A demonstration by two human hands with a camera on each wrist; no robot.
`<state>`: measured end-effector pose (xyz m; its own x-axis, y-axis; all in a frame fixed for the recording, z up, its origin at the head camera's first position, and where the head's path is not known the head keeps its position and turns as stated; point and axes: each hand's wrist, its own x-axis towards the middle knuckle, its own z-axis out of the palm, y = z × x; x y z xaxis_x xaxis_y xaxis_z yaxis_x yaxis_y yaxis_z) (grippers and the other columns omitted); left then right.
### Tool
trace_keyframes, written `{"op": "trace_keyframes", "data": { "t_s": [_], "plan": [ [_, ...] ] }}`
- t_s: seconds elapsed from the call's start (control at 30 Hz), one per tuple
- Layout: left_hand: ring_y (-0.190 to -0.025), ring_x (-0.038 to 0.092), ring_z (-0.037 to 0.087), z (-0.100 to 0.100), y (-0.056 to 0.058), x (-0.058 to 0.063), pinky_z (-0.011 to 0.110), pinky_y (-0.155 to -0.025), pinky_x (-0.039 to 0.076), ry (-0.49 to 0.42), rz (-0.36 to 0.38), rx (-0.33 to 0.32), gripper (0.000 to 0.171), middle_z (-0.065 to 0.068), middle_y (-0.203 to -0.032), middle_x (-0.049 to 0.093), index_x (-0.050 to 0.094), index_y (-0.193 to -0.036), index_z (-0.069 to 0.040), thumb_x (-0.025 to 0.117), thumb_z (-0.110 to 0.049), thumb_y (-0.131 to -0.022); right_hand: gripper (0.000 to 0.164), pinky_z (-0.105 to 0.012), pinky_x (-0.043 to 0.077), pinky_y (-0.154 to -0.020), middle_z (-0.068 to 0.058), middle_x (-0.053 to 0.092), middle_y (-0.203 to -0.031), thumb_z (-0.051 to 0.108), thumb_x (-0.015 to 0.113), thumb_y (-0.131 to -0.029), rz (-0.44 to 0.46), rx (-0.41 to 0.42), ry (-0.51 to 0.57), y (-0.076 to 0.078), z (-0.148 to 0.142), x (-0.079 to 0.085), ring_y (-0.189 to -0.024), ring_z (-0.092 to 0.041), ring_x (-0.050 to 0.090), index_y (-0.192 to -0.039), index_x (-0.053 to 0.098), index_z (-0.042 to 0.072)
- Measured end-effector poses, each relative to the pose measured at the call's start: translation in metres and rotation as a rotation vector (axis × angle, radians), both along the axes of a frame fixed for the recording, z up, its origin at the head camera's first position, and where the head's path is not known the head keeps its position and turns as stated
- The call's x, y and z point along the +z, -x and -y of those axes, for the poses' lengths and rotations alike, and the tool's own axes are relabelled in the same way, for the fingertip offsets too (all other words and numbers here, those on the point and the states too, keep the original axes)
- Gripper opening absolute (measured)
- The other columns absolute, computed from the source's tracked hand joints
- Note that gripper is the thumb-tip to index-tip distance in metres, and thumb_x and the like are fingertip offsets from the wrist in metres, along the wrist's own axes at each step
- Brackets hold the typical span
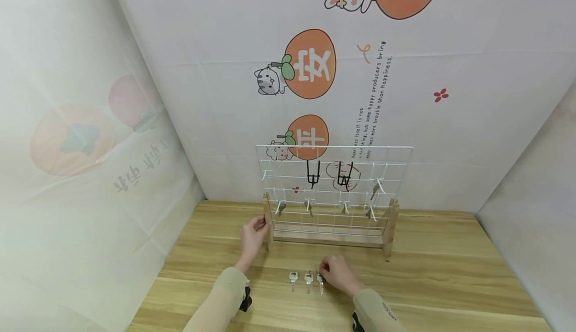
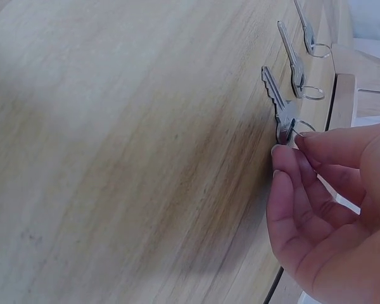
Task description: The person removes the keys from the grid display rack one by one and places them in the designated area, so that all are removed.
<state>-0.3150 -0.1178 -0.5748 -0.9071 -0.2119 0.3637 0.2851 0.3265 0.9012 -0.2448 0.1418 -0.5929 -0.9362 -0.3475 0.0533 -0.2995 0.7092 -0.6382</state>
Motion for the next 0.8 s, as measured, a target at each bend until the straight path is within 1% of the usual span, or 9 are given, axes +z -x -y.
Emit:
{"op": "trace_keyframes", "data": {
  "t_s": [0.17, 0.47, 0.63, 0.8],
  "plan": [
    [-0.094, 0.074, 0.04, 0.0, -0.0007, -0.0003, 0.034, -0.081, 0.065, -0.001, 0.003, -0.006, 0.022, 0.028, -0.103, 0.073, 0.069, -0.105, 0.01, 0.072, 0.005, -0.084, 0.005, -0.015, 0.044, -0.053, 0.0, 0.068, -0.074, 0.002, 0.068, -0.086, 0.002, -0.013, -0.006, 0.0001, 0.0002, -0.0003, -0.064, -0.004, 0.05, -0.081, 0.07, 0.004],
    [-0.096, 0.073, 0.04, 0.0004, 0.0009, -0.0003, 0.036, -0.083, 0.065, -0.019, 0.015, -0.008, 0.021, 0.028, -0.104, 0.073, 0.069, -0.105, 0.009, 0.072, 0.005, -0.084, 0.007, -0.014, 0.047, -0.055, -0.002, 0.069, -0.075, 0.005, 0.07, -0.085, -0.006, 0.006, -0.008, -0.0014, -0.0017, -0.0002, -0.065, -0.004, 0.053, -0.082, 0.069, -0.001],
    [-0.094, 0.074, 0.039, 0.0002, 0.001, -0.0008, 0.035, -0.082, 0.065, -0.004, 0.003, -0.004, 0.021, 0.028, -0.103, 0.073, 0.07, -0.104, 0.009, 0.072, 0.005, -0.084, 0.005, -0.014, 0.046, -0.055, 0.0, 0.069, -0.075, 0.005, 0.07, -0.084, 0.005, 0.005, -0.016, -0.0014, -0.0021, -0.0007, -0.065, -0.003, 0.052, -0.082, 0.069, 0.001],
    [-0.094, 0.074, 0.039, -0.0003, 0.0, -0.0003, 0.035, -0.081, 0.065, 0.021, 0.004, 0.009, 0.021, 0.027, -0.102, 0.073, 0.07, -0.104, 0.008, 0.073, 0.004, -0.084, 0.004, -0.014, 0.047, -0.057, 0.001, 0.068, -0.075, 0.004, 0.072, -0.082, -0.004, 0.002, -0.025, -0.0014, -0.0028, -0.0026, -0.066, -0.003, 0.052, -0.081, 0.069, 0.005]
  ]
}}
